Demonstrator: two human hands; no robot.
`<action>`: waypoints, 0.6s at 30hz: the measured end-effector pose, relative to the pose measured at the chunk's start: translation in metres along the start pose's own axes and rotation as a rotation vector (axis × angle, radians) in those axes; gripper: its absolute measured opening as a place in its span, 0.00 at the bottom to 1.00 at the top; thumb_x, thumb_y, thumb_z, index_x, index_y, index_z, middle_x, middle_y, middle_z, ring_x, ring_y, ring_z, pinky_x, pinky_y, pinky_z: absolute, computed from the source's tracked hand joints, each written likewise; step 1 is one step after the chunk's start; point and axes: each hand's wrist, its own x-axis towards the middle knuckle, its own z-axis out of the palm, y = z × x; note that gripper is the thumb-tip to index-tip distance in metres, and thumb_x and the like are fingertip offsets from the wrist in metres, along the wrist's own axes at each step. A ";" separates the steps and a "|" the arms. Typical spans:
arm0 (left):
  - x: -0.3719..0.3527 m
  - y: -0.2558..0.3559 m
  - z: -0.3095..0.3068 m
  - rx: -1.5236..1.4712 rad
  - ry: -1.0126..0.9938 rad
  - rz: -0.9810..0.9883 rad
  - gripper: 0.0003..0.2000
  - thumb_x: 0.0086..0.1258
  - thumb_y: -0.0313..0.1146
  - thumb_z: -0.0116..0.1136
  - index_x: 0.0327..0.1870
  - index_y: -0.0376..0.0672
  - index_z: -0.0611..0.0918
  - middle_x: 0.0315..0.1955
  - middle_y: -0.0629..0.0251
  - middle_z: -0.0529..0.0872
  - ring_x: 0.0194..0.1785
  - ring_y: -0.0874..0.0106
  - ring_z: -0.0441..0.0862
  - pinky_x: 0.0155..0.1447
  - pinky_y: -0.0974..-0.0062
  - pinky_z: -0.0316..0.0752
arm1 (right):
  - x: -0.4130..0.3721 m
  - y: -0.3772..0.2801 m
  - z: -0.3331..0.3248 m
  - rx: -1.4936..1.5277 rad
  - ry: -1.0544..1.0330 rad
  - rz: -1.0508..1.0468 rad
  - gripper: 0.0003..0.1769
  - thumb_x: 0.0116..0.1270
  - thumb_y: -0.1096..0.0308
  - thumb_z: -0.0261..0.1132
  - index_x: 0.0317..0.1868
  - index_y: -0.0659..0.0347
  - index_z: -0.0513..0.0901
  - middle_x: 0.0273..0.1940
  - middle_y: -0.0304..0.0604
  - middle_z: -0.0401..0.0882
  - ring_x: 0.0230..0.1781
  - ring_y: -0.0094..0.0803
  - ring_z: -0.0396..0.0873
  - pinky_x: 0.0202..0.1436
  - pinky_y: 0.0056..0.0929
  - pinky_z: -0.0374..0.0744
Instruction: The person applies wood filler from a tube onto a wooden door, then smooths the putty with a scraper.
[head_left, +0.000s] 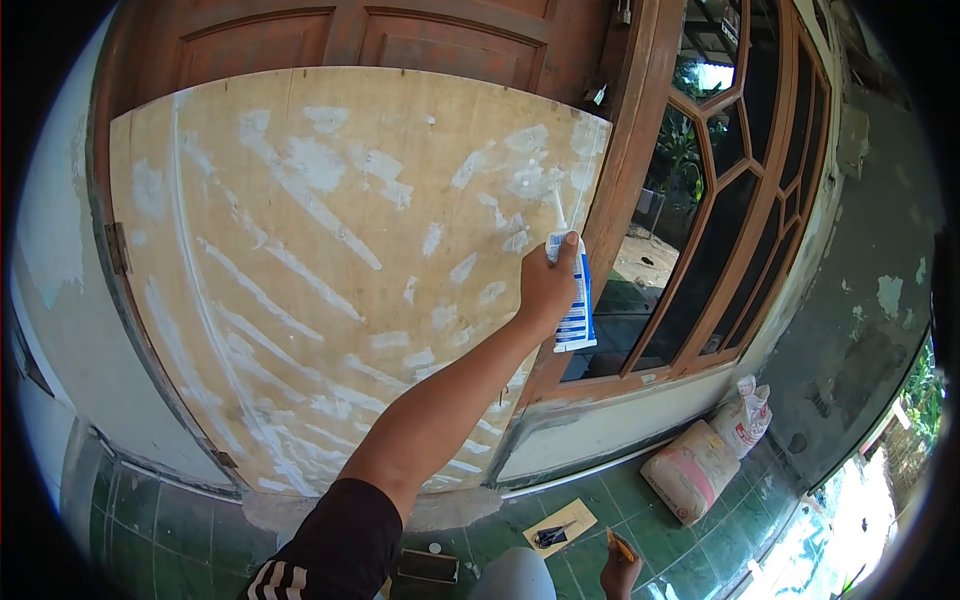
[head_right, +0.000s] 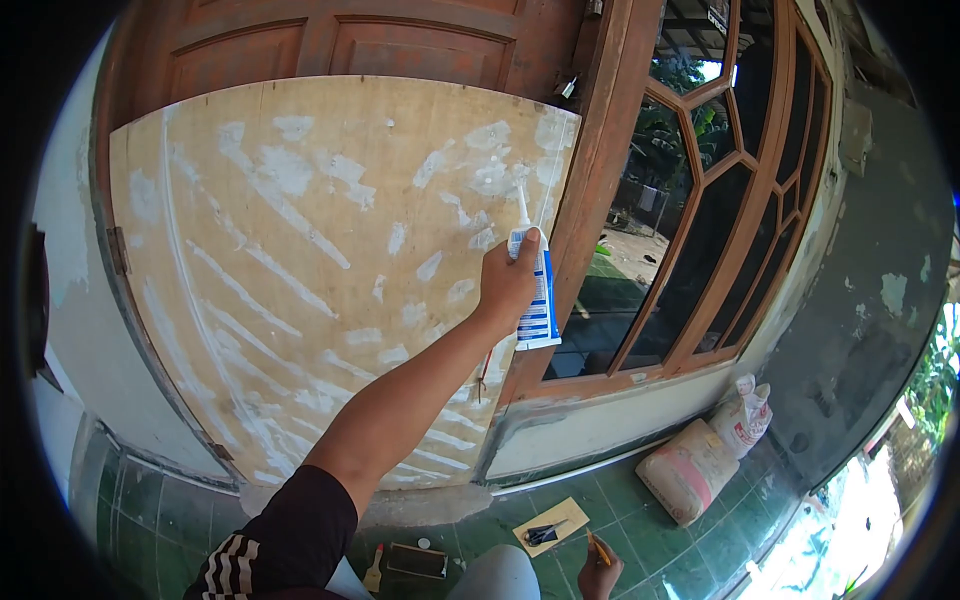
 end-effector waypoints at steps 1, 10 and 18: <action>0.004 -0.008 0.001 0.041 0.020 0.048 0.25 0.84 0.53 0.55 0.34 0.37 0.82 0.21 0.63 0.83 0.23 0.73 0.81 0.30 0.69 0.74 | 0.004 -0.001 0.004 0.095 0.014 0.026 0.13 0.75 0.70 0.66 0.53 0.69 0.89 0.38 0.46 0.91 0.39 0.27 0.86 0.47 0.29 0.82; 0.010 -0.018 0.003 0.170 0.104 0.165 0.27 0.83 0.54 0.55 0.33 0.35 0.81 0.20 0.59 0.83 0.24 0.67 0.84 0.31 0.65 0.75 | 0.006 -0.033 0.007 0.027 -0.036 0.035 0.11 0.72 0.71 0.66 0.50 0.63 0.91 0.39 0.53 0.91 0.38 0.42 0.91 0.44 0.34 0.84; 0.018 -0.030 0.007 0.144 0.087 0.169 0.26 0.84 0.56 0.52 0.32 0.39 0.79 0.20 0.65 0.82 0.23 0.74 0.82 0.30 0.72 0.76 | -0.002 -0.012 0.002 -0.032 -0.029 0.008 0.14 0.73 0.68 0.67 0.52 0.66 0.90 0.36 0.51 0.91 0.38 0.34 0.90 0.47 0.32 0.83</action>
